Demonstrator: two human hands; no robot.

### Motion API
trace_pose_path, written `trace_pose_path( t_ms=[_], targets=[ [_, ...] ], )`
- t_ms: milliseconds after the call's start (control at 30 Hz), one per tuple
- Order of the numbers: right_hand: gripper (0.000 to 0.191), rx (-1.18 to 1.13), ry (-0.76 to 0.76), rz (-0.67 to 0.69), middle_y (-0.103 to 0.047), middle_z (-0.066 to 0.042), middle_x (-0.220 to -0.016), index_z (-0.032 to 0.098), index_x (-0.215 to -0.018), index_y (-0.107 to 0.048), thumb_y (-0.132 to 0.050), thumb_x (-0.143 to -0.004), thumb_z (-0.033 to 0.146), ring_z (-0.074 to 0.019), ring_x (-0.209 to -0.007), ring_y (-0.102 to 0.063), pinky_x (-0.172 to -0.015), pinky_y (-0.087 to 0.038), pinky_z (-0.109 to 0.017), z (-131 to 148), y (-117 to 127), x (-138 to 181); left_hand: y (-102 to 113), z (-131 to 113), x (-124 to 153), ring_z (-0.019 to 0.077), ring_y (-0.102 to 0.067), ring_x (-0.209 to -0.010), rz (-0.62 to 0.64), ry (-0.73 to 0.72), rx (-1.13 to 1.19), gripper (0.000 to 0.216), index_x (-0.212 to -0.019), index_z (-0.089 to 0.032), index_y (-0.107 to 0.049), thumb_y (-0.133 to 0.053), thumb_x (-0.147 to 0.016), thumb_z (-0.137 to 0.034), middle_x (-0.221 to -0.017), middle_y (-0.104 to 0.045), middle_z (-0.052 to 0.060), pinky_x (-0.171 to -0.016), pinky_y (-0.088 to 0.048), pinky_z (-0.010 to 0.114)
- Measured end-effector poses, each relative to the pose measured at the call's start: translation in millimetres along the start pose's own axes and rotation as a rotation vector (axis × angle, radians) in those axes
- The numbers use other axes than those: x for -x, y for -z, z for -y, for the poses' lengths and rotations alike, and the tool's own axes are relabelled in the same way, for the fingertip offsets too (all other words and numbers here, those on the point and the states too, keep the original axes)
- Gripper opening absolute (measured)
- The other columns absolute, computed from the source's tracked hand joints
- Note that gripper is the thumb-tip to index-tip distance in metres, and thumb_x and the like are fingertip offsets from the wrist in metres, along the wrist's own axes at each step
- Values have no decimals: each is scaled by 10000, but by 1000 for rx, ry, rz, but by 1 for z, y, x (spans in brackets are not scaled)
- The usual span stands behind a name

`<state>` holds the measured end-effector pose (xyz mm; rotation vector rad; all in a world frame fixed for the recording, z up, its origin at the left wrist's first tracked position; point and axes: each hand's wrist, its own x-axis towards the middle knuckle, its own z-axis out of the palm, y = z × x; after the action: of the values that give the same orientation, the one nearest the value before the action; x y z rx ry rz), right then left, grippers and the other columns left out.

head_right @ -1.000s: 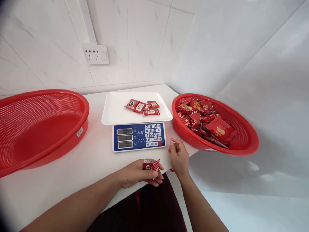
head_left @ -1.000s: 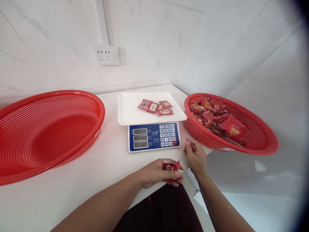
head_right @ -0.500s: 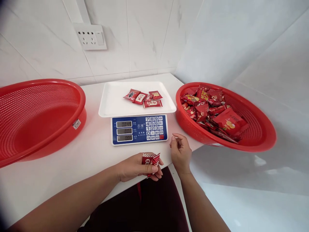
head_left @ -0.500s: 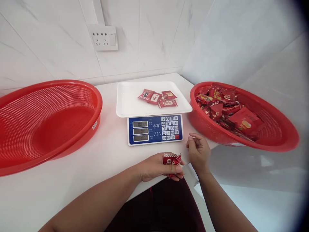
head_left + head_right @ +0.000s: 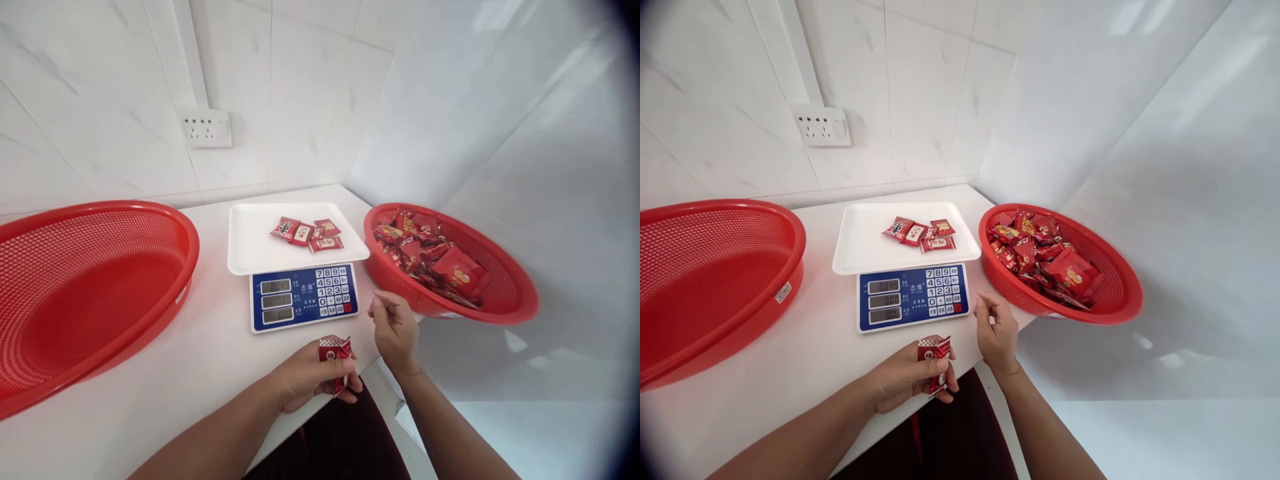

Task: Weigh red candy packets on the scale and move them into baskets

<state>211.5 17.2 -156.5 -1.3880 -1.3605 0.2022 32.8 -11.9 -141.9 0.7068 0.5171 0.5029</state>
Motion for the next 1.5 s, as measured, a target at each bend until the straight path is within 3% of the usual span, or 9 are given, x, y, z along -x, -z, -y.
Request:
trace_pose_path(
  t_ms=[200,333,433,633,833,967,1133,1300,1500],
  targets=[
    [423,232,305,374,-492,-113,-1223,219,-1200,-476,-512,-812,383,-230,-1148,-446,-907,-408,-387,50,-21,-89,1,-1,0,152,-603,-705,7,-14,-3,311,-847,-128,-540,-708,-683,-332,-700,-622,47,-678,-478,310],
    [721,492,288,733,-212,-116,-1450,254,-1352,-326,-558,-734,544,-303,-1332,-146,-1025,-231,-491,55,-56,-130,-1,-1,1,151,-603,-679,-22,-17,5,333,-830,-131,-545,-724,-653,-349,-671,-622,41,-664,-475,303],
    [781,582,267,866,-151,-120,-1473,283,-1388,-253,-468,-734,652,-344,-1337,-83,-1005,-198,-554,51,-80,-143,-1,0,0,152,-602,-650,-28,-28,13,365,-829,-129,-549,-733,-630,-373,-651,-622,42,-651,-475,308],
    [563,597,439,816,-441,-81,-1328,287,-1288,-423,-392,-817,592,-275,-1230,-352,-955,-307,-448,53,-101,-148,3,4,-6,150,-599,-638,-11,-44,28,346,-820,-126,-542,-726,-638,-354,-650,-619,47,-639,-468,304],
    [383,760,606,665,-628,-89,-995,184,-1008,-600,-342,-897,444,-207,-933,-558,-721,-404,-288,58,-104,-148,6,8,-8,148,-598,-642,3,-52,20,343,-813,-134,-540,-730,-635,-357,-643,-616,36,-644,-466,305],
    [363,826,582,579,-652,-77,-888,164,-895,-618,-366,-895,425,-191,-802,-592,-611,-367,-258,58,-103,-154,6,9,-9,147,-589,-620,-6,-40,10,384,-806,-137,-533,-754,-598,-372,-619,-606,27,-635,-465,317],
    [376,543,437,435,-622,-9,-660,184,-675,-580,-368,-889,409,-134,-630,-559,-578,-330,-227,65,-103,-161,8,13,-13,153,-590,-616,6,-48,24,399,-811,-132,-528,-760,-585,-364,-615,-603,30,-629,-462,327],
    [428,172,246,310,-549,15,-530,178,-604,-557,-369,-856,468,-113,-524,-492,-515,-301,-216,106,-124,-156,8,12,-14,151,-582,-608,31,-47,28,417,-805,-122,-529,-763,-571,-376,-628,-596,38,-619,-450,323],
    [454,-151,277,631,-611,3,-617,171,-637,-605,-371,-850,496,-103,-603,-545,-570,-352,-198,198,-179,-117,8,12,-13,157,-586,-619,34,-59,29,399,-814,-128,-538,-765,-577,-355,-622,-605,40,-633,-454,328]
  ],
)
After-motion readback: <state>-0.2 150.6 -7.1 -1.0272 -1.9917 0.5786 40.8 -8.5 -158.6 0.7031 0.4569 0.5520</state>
